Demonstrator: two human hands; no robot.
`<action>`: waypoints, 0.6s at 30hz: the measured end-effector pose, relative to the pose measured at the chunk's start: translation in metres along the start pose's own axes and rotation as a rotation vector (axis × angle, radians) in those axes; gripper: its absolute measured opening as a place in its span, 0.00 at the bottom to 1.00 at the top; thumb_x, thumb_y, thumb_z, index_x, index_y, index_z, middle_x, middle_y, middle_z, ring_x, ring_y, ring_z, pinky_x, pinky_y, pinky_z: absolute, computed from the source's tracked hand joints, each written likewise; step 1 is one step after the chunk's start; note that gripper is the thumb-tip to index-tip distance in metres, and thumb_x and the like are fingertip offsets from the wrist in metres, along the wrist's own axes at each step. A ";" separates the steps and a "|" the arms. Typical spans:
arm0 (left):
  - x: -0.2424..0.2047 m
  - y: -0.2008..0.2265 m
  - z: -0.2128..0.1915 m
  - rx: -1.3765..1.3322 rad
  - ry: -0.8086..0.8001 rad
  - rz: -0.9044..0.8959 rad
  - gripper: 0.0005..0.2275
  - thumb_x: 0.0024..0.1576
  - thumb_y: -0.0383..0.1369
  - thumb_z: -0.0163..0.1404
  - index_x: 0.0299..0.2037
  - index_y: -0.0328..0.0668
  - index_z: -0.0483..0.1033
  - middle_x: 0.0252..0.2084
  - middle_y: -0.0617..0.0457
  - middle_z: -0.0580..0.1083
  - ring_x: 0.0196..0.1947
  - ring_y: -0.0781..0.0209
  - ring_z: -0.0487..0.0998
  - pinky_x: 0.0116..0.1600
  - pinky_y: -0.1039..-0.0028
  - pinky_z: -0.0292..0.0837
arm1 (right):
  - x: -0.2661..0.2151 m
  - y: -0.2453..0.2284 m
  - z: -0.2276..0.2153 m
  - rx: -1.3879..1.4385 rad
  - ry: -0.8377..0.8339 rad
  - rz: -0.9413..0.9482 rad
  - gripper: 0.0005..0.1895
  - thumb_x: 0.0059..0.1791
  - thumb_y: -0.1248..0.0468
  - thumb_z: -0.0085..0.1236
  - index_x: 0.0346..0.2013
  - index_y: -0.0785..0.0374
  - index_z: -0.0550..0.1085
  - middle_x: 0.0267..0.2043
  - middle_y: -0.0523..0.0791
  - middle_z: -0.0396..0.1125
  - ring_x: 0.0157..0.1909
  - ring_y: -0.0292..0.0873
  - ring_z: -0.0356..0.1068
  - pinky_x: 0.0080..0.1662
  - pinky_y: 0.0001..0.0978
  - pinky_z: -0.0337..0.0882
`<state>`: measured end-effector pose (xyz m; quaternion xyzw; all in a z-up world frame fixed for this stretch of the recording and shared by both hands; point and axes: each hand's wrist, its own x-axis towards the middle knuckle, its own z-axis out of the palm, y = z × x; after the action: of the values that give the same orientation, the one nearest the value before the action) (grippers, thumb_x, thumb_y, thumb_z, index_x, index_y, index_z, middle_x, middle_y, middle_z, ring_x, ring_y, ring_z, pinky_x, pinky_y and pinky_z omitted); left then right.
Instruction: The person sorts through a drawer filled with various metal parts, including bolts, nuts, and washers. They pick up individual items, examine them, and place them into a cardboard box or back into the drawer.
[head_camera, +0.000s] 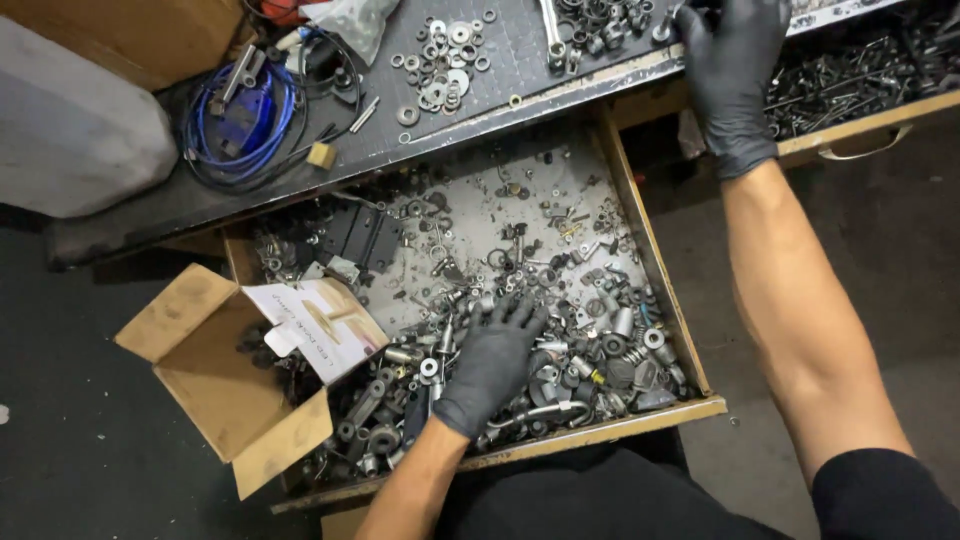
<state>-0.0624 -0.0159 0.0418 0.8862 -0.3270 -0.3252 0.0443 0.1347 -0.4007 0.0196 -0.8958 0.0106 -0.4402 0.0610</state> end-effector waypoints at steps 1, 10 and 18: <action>-0.001 0.003 -0.006 -0.002 0.000 -0.001 0.28 0.64 0.47 0.39 0.75 0.60 0.48 0.78 0.55 0.45 0.77 0.43 0.42 0.73 0.42 0.35 | 0.000 0.000 -0.001 0.001 -0.001 -0.002 0.22 0.48 0.62 0.81 0.49 0.68 0.78 0.46 0.57 0.74 0.47 0.62 0.69 0.47 0.49 0.64; 0.013 0.011 -0.040 -0.131 0.039 -0.059 0.30 0.64 0.44 0.42 0.75 0.50 0.46 0.78 0.46 0.44 0.77 0.38 0.39 0.74 0.41 0.35 | -0.018 -0.096 -0.108 0.570 0.177 0.232 0.19 0.57 0.80 0.53 0.62 0.68 0.68 0.57 0.55 0.66 0.59 0.55 0.66 0.59 0.43 0.67; 0.067 -0.018 -0.014 -0.060 0.271 0.055 0.33 0.63 0.52 0.42 0.75 0.47 0.50 0.76 0.46 0.54 0.75 0.40 0.50 0.74 0.41 0.41 | -0.057 -0.122 -0.135 0.704 0.066 0.340 0.10 0.60 0.76 0.51 0.57 0.73 0.71 0.45 0.55 0.67 0.45 0.51 0.71 0.51 0.41 0.72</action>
<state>-0.0060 -0.0447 0.0108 0.9109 -0.3324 -0.2107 0.1238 -0.0106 -0.2893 0.0707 -0.7910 0.0092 -0.4289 0.4361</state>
